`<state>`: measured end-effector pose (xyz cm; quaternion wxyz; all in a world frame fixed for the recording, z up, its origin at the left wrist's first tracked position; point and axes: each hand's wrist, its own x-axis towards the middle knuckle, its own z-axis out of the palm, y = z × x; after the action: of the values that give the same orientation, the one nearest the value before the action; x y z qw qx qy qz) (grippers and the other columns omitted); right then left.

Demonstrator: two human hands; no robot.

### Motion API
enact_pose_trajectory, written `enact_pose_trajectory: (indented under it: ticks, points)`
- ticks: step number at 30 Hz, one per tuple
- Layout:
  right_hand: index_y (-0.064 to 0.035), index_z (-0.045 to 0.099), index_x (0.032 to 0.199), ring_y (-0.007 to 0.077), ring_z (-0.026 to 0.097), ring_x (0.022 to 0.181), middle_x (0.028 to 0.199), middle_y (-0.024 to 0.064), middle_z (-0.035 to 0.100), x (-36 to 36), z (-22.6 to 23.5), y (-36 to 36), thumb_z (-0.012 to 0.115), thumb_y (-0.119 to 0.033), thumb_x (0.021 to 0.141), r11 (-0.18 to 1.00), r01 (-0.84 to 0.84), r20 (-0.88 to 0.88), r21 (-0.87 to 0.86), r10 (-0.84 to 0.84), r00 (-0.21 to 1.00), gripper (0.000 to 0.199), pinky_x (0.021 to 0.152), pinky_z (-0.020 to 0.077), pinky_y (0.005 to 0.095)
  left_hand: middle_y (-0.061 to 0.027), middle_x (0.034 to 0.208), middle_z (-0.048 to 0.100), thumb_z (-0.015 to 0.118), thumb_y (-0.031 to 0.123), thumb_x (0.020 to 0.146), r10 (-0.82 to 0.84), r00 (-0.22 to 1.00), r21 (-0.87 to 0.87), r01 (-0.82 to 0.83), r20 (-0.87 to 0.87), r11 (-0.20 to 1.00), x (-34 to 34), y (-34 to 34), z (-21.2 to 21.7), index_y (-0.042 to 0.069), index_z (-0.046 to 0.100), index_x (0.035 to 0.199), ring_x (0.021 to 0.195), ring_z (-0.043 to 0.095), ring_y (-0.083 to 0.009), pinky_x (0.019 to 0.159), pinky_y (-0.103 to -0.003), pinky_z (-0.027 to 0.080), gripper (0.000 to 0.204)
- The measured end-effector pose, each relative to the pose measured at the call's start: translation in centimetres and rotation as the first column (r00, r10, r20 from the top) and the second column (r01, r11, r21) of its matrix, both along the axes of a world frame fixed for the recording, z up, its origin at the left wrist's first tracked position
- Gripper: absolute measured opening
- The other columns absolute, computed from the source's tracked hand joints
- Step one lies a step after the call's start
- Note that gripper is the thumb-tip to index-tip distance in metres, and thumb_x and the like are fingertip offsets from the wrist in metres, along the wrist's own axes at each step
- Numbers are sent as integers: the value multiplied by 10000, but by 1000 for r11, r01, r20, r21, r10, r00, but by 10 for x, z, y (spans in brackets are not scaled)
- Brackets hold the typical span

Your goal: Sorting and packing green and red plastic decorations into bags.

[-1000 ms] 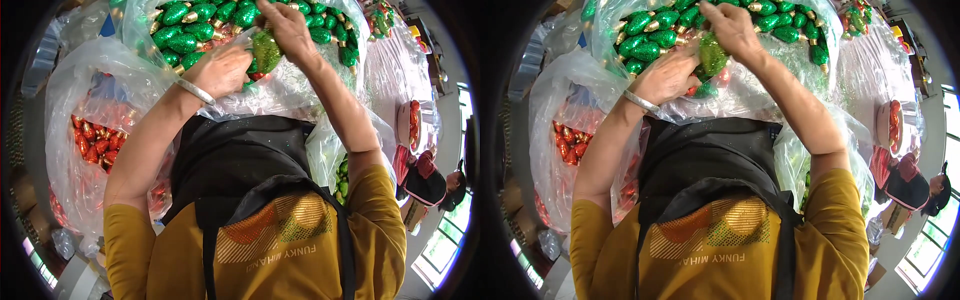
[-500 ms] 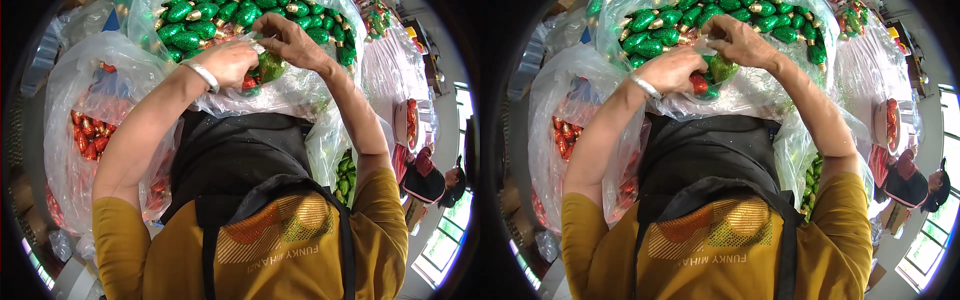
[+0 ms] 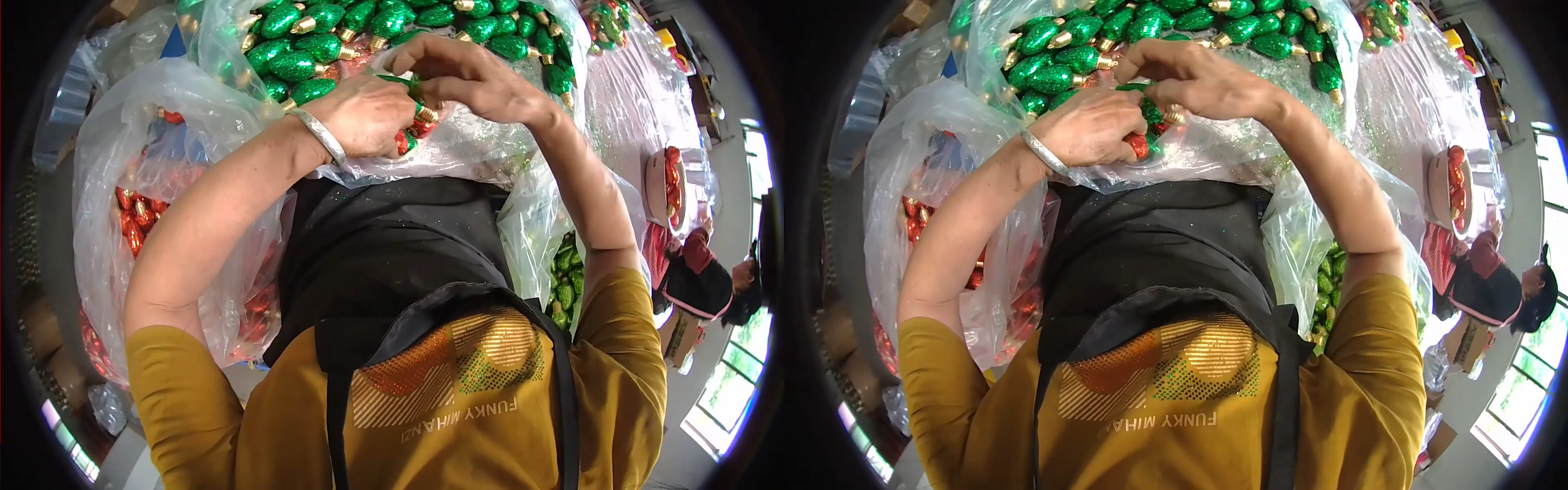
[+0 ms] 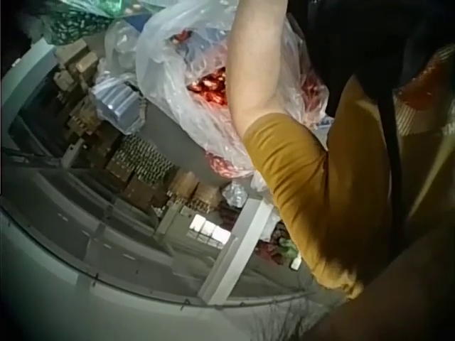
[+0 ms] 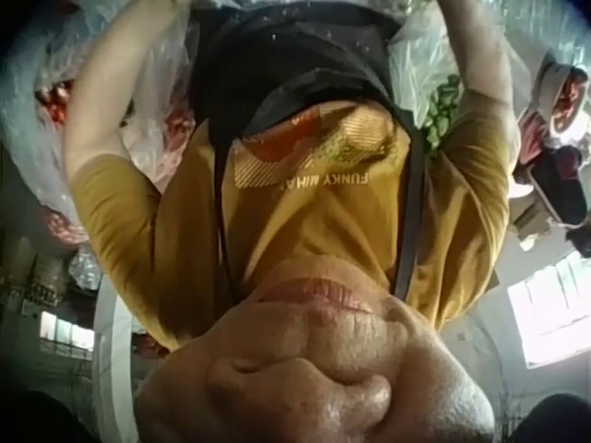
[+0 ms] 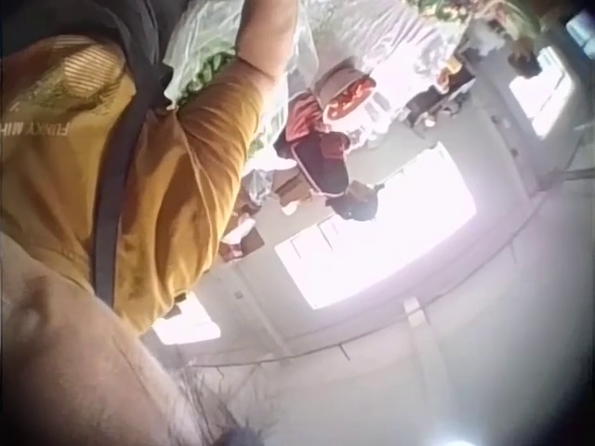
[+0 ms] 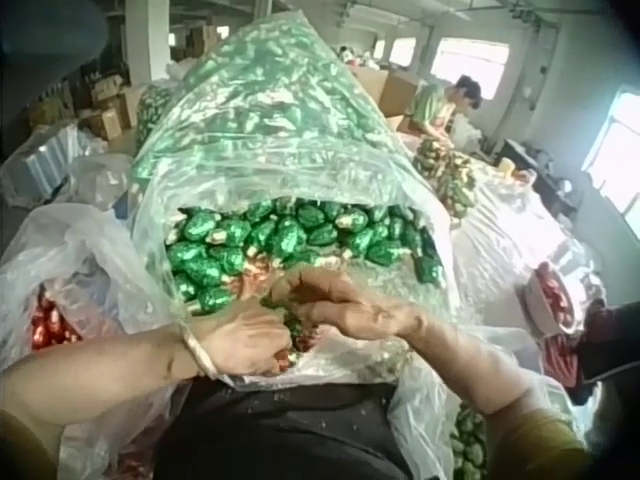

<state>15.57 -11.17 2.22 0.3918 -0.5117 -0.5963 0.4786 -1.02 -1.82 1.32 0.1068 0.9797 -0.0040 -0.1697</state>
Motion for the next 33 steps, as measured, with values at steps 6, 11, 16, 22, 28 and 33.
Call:
enact_pose_trajectory:
  ticks: [6,11,16,22,28,33]
  points:
    - [-3,560,1099,289,562,993,1057,139,565,2,-9,7,607,-258,856,954,-240,748,183,23,663,355,859,445,387,-170,860,587,583,254,833,-29,930,-145,87,365,986,-14,21,-27,1,630,851,811,589,-333,761,-420,444,258]
    - [-16,558,1150,302,547,1031,1066,140,563,9,-8,13,649,-229,807,970,-221,656,-100,231,718,413,872,429,421,-190,857,581,515,234,872,-20,974,-105,44,226,993,-11,18,-19,-3,621,873,808,586,-344,766,-423,446,260]
    - [-12,559,1165,311,562,991,1027,153,565,31,5,21,701,-209,755,921,-390,602,-18,321,731,477,833,440,404,-123,781,585,535,159,813,-122,893,18,126,434,992,-12,14,-22,27,607,751,856,573,-281,773,-377,482,162]
    - [-5,595,1103,310,597,951,973,171,608,11,9,45,759,-161,675,819,-508,652,-267,541,531,484,771,460,393,-140,837,588,616,180,748,102,928,-162,-46,359,986,-12,13,-24,12,639,866,873,564,-309,813,-391,469,206]
    - [-45,633,1064,303,632,846,828,176,641,-10,9,27,799,-182,617,860,-438,663,-261,490,567,496,695,472,387,-166,947,584,732,137,669,234,913,-269,-146,335,952,-16,8,-26,-17,638,979,918,571,-333,825,-394,448,359]
    - [-26,635,989,328,631,798,772,174,638,-22,8,24,776,-175,637,900,-368,853,-235,373,366,407,685,482,389,-164,1011,589,763,127,621,273,926,-207,-223,260,953,-11,11,-15,-39,631,940,962,567,-334,824,-394,453,383]
